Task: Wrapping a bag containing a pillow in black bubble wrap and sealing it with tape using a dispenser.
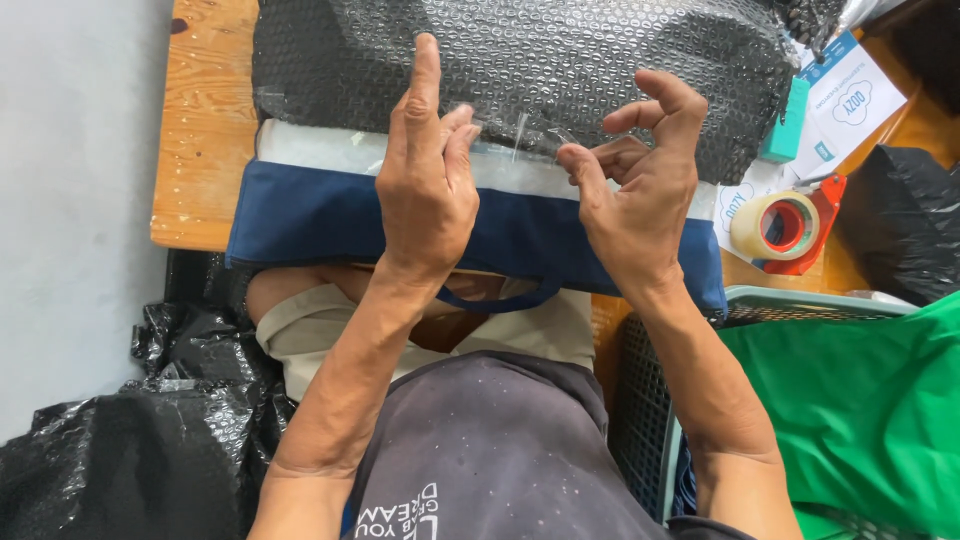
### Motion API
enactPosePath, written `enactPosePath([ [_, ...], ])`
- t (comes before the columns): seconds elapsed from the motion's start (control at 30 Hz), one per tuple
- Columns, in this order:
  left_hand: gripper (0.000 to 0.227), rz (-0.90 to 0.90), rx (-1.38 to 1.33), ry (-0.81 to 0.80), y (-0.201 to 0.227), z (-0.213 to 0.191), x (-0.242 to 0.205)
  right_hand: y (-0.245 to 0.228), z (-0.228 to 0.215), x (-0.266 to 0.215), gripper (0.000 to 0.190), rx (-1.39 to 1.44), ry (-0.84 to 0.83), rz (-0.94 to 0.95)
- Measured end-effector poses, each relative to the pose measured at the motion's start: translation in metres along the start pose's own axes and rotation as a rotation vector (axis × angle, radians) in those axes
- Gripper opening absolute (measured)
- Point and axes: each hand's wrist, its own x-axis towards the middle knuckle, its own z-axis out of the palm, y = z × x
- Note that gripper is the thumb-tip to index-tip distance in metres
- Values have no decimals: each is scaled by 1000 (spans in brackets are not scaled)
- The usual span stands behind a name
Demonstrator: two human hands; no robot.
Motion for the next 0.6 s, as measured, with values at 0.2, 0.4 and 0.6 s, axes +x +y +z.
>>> enactPosePath([
  [0.2, 62, -22, -126, 21, 3, -2, 2, 0, 2, -10, 65, -103, 73, -152],
  [0.4, 71, -57, -249, 43, 17, -20, 0, -3, -4, -10, 62, 216, 48, 46],
  [0.6, 69, -197, -396, -16, 34, -40, -12, 5, -7, -29, 52, 390, -10, 289],
])
